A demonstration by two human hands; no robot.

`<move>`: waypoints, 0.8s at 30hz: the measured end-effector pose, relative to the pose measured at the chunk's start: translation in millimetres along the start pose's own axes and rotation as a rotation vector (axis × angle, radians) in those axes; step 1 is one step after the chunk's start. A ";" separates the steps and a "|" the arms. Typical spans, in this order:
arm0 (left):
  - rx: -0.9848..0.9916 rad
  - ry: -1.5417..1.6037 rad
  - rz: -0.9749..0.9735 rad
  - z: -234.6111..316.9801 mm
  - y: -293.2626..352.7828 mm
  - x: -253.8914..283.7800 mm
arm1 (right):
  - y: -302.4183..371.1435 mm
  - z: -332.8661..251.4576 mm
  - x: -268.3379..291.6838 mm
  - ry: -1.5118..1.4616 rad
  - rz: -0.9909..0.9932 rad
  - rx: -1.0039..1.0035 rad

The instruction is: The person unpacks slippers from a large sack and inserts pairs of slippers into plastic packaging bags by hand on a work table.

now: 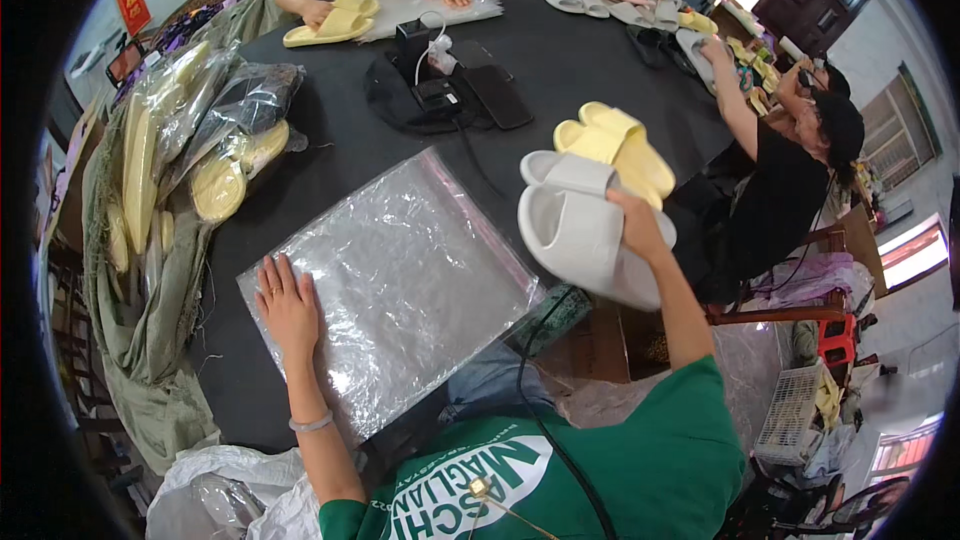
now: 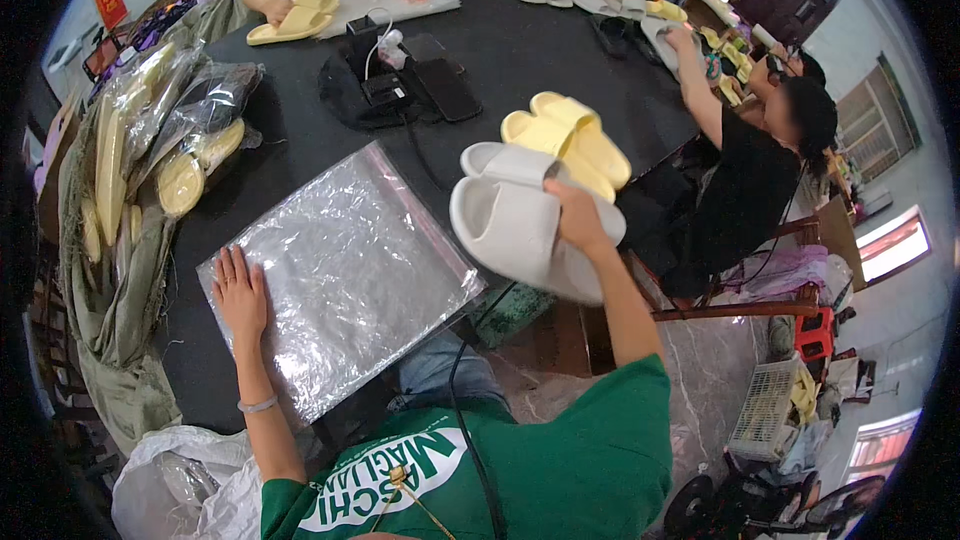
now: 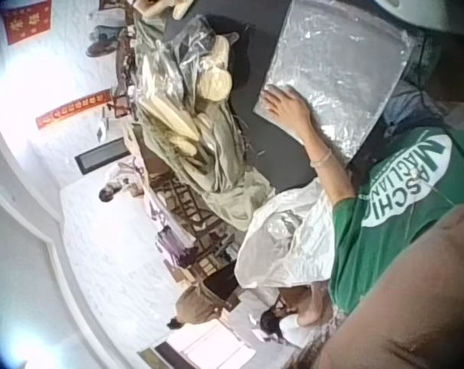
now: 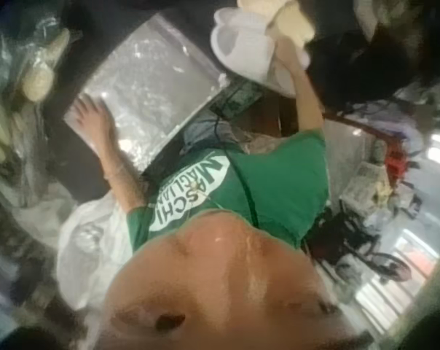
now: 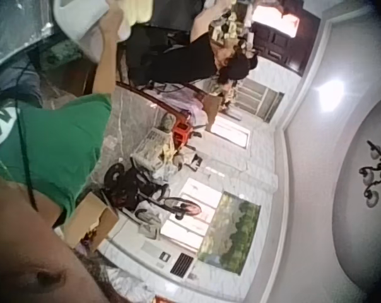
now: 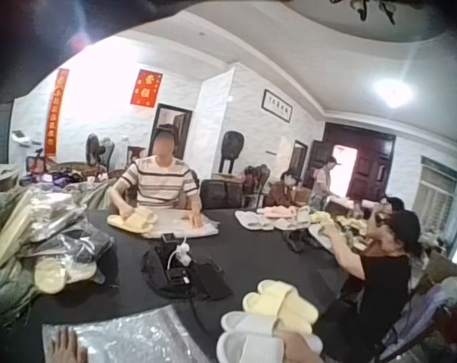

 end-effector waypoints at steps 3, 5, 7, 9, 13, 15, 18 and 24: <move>-0.001 -0.003 0.011 -0.4 2.0 1.0 | -37.7 36.7 4.3 0.047 -0.020 -0.190; 0.002 -0.010 0.017 2.1 0.8 4.3 | -68.6 84.4 -3.3 0.128 0.102 -0.210; -0.020 0.021 0.051 6.5 -1.1 3.3 | -92.4 129.2 -10.5 0.164 0.144 -0.210; -0.022 0.007 0.053 8.2 -3.2 1.1 | -111.4 152.8 -19.1 0.229 0.186 -0.409; 0.027 0.006 0.038 1.9 5.2 7.5 | -139.5 143.3 -45.2 0.391 0.199 -0.525; 0.004 0.062 0.042 8.5 -1.4 6.4 | -124.3 180.1 -46.4 0.470 0.322 -0.416; 0.037 0.019 0.083 -1.5 10.6 6.1 | -137.9 159.7 -50.0 0.480 -0.055 -0.542; 0.009 0.087 0.130 9.2 3.6 6.8 | -105.1 135.1 1.4 0.333 0.138 -0.200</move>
Point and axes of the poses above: each hand's wrist, its own y-axis away from the middle knuckle, its own x-axis out of the back of the hand, z = x × y, the point moved 1 cm from there along -y, towards the middle knuckle, and after that the axes turned 7 degrees about -x, right-handed, at the moved point
